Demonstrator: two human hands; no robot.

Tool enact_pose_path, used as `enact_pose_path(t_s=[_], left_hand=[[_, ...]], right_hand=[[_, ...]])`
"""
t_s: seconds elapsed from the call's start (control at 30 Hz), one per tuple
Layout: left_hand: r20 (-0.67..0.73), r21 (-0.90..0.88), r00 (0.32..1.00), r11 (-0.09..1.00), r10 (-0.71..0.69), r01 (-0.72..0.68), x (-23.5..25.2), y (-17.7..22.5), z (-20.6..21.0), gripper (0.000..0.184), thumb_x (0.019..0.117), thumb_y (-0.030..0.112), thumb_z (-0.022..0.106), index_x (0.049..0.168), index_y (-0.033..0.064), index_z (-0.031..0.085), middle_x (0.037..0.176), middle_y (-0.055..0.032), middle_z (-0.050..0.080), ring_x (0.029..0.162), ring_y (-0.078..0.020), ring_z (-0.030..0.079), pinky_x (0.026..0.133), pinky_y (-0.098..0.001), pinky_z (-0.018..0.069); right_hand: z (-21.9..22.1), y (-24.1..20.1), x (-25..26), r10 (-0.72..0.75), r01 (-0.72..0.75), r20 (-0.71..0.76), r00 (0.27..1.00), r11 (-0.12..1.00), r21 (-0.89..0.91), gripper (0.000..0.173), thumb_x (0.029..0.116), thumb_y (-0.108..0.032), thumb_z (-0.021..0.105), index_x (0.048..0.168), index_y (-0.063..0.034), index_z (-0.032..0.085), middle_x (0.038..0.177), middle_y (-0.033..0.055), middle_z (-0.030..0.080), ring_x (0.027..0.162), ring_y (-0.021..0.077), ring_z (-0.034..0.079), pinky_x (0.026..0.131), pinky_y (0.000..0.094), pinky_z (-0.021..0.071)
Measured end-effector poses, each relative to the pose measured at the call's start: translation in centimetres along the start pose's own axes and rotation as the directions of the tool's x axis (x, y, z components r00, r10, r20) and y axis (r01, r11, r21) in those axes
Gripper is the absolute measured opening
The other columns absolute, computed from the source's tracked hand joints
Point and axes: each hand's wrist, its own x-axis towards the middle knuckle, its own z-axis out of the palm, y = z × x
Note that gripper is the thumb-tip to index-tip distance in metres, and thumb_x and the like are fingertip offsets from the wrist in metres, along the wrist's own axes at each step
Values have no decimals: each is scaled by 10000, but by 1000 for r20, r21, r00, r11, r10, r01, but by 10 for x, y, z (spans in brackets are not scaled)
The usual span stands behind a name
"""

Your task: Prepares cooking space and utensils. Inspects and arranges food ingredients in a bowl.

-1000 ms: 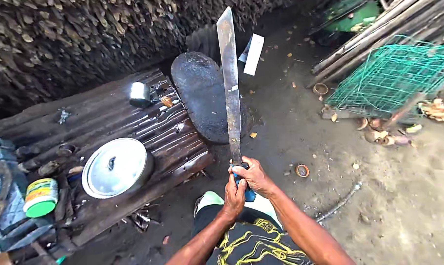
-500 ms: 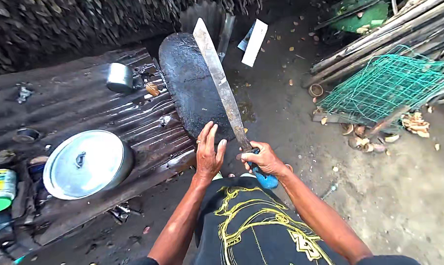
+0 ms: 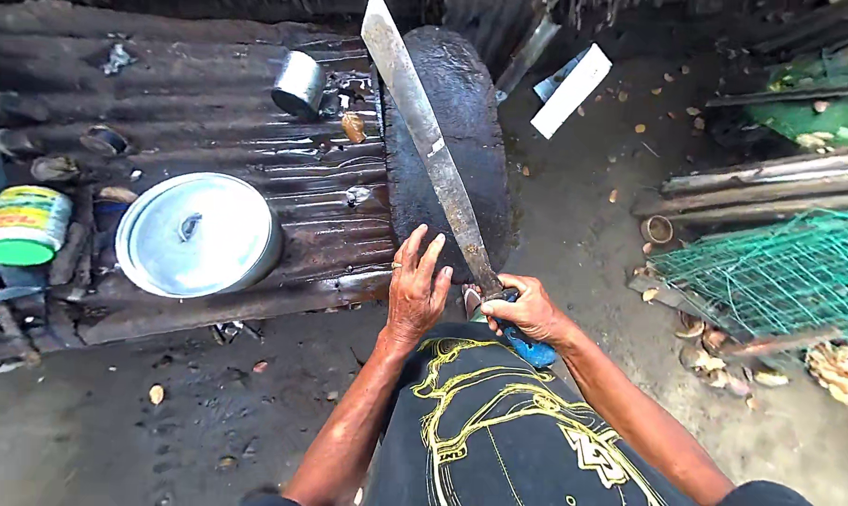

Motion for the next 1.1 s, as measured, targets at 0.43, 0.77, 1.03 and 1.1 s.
enact_pose_path(t_s=[0.43,0.77,1.03,1.1], left_hand=[[-167,456,959,844,-231,283,-54,9,32,574,1037,621,393,1424,261,617,1596,-168,420,1488,-377,365,1211,-617,256],[-405,398,786,685,-467,611,-87,7,-2,684,1022,446,471,1450,-87,495,1538,-310,427,1450,-465,394,1195,-597,315],[-370,242,380,307,-848,920,-95,-42,-60,810,1038,624,356,1548,-4,401,1649,-250,271,1532,-441,236,1198,-698,173],[-432,289,445,346,-785,892,-101,-36,-68,819,1015,590,444,1548,-30,385,1641,-296,248,1526,-479,224,1198,-697,166]], right_hand=[[-27,-32,84,102,152,439,893,849,-507,260,921,-272,720,1082,-69,708,800,-4,709,627,57,659,635,244,585],[13,-15,104,185,137,578,794,873,-468,217,916,-230,730,1047,-63,687,727,5,696,549,99,656,567,276,594],[7,-13,105,225,60,609,760,910,-411,200,898,-198,736,1035,-61,689,725,30,713,556,145,681,559,302,610],[4,-10,106,233,46,599,766,910,-412,203,889,-202,739,1029,-62,691,716,30,713,552,146,681,556,303,608]])
